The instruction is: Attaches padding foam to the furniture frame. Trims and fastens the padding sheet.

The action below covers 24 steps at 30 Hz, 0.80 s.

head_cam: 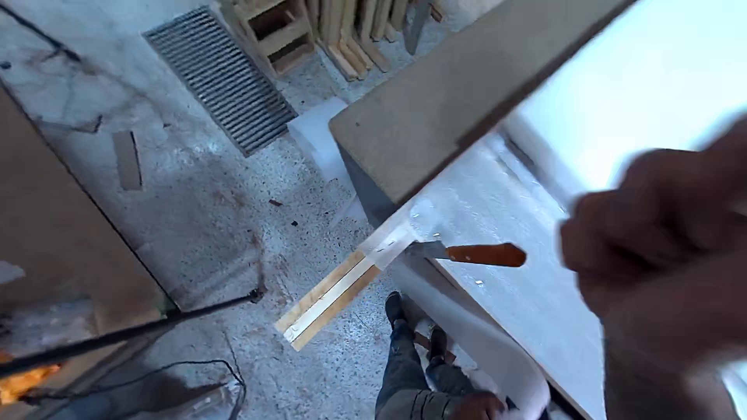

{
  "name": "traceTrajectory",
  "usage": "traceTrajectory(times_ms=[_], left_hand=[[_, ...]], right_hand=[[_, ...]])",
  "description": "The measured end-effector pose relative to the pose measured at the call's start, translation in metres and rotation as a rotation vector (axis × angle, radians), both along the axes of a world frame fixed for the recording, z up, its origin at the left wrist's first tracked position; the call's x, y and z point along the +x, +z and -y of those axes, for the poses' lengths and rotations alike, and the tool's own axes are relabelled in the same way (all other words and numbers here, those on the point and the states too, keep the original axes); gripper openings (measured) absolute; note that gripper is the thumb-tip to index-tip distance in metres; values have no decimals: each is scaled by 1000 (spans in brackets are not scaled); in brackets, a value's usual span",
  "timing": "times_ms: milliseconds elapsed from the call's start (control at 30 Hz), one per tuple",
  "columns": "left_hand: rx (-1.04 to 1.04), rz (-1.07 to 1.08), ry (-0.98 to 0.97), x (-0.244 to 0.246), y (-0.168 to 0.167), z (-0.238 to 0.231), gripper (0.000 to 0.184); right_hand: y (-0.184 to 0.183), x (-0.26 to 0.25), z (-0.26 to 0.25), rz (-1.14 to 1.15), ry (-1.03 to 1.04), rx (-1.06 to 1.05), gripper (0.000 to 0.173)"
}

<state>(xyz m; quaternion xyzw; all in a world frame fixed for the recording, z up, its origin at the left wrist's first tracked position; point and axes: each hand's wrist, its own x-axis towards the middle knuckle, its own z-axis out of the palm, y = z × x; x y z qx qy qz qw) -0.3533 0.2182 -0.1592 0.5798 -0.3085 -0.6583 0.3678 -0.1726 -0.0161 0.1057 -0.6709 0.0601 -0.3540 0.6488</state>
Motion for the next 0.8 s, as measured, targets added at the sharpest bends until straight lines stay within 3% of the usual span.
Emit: traceTrajectory(times_ms=[67, 100, 133, 167, 233, 300, 367, 467, 500, 567, 600, 667, 700, 733, 800], left_hand=[[302, -184, 328, 36, 3, -9, 30], [448, -276, 505, 52, 8, -6, 30], [481, -334, 675, 62, -2, -7, 31], [482, -348, 799, 66, -23, -10, 34], [537, -339, 841, 74, -41, -27, 50], [519, -355, 910, 73, -40, -49, 58], [469, -317, 949, 66, -34, -73, 50], [299, -12, 916, 53, -15, -110, 29], [221, 69, 878, 50, 0, -117, 22], [126, 224, 719, 46, 41, -128, 17], [88, 296, 618, 43, 60, -135, 18], [66, 469, 438, 37, 85, -162, 20], [109, 552, 391, 33, 95, -180, 22], [179, 615, 367, 30, 105, -202, 23], [286, 710, 417, 28, 119, -247, 20]], right_hand=[[7, -45, -7, -109, -253, -377, 16], [1, -62, -15, -270, -312, -681, 23], [-12, -70, -23, -390, -342, -856, 39], [-27, -78, -29, -484, -321, -898, 49], [-44, -103, -35, -595, -352, -830, 52], [-44, -125, -37, -595, -437, -707, 49], [-45, -140, -45, -601, -367, -574, 44], [-82, -163, -77, -797, -21, -376, 32], [-104, -172, -89, -962, 132, -288, 37], [-160, -185, -113, -1196, 433, 56, 53], [-184, -189, -125, -1199, 549, 345, 54], [-207, -191, -157, -967, 568, 987, 47], [-202, -187, -171, -764, 520, 1232, 44], [-191, -179, -180, -606, 470, 1346, 47], [-159, -159, -183, -446, 456, 1299, 62]])
